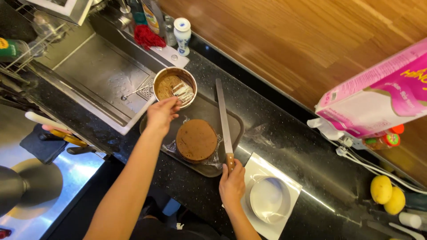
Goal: The person whisks a white cream mixture in a bowl, stirs an amber syrup in a measuring cup with a red spatula, and pours the syrup into the cream while whisking. They steady a round chocolate cake layer on a tray and hold a long knife against its side, then resume whisking the combined mixture.
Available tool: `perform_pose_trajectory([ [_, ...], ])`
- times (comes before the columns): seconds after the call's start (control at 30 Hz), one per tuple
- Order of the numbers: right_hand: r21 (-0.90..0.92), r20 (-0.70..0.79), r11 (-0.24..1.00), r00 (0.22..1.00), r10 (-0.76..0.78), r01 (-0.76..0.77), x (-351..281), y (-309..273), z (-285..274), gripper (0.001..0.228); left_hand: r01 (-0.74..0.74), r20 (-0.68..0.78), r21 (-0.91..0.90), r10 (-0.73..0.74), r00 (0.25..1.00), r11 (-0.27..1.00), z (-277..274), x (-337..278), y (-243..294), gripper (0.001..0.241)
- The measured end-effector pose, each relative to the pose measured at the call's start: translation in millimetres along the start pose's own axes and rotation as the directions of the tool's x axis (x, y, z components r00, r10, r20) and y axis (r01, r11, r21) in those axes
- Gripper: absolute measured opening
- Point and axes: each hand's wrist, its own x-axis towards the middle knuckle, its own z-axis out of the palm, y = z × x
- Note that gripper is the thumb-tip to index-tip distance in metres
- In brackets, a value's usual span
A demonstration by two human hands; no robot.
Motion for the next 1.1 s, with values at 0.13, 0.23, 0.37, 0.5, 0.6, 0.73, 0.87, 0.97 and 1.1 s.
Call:
perform_pose_trajectory([
  [0.13, -0.041, 0.058, 0.998, 0.997, 0.056, -0.054, -17, 7, 17, 0.041, -0.033, 0.013, -0.076, 0.034, 0.999, 0.997, -22, -21, 4, 0.019],
  [0.23, -0.042, 0.011, 0.999, 0.999, -0.030, 0.031, -30, 10, 24, 0.044, -0.029, -0.013, -0.065, 0.029, 1.000, 0.997, -24, -51, 12, 0.021],
  [0.37, -0.061, 0.043, 0.993, 0.995, -0.095, 0.098, -41, -4, 5, 0.048, -0.034, 0.030, -0.034, 0.035, 0.999, 0.999, -24, -92, 4, 0.021],
  [0.5, 0.009, -0.105, 0.973, 0.967, -0.230, 0.232, -72, -10, -25, 0.049, -0.056, 0.175, 0.014, 0.052, 0.983, 0.998, -15, -154, -23, 0.022],
  [0.6, 0.103, -0.082, 0.982, 0.985, -0.151, 0.159, -118, 2, -40, 0.039, -0.030, 0.319, 0.066, 0.007, 0.948, 0.997, 0, -216, -55, 0.022],
  [0.73, 0.204, -0.050, 0.972, 0.991, 0.128, -0.115, -195, 37, -56, 0.030, -0.027, 0.506, 0.215, -0.087, 0.858, 0.976, 7, -300, -116, 0.021],
  [0.87, 0.366, -0.060, 0.886, 0.942, 0.329, -0.286, -286, 99, -64, 0.018, 0.087, 0.612, 0.313, -0.271, 0.743, 0.946, 8, -377, -208, 0.021],
  [0.97, 0.410, -0.097, 0.814, 0.868, 0.487, -0.411, -358, 171, -65, 0.016, 0.153, 0.643, 0.411, -0.405, 0.651, 0.899, 12, -433, -293, 0.019],
  [1.1, 0.439, -0.146, 0.704, 0.729, 0.669, -0.558, -427, 283, -65, 0.016, 0.178, 0.631, 0.496, -0.494, 0.598, 0.850, 27, -488, -434, 0.017],
])
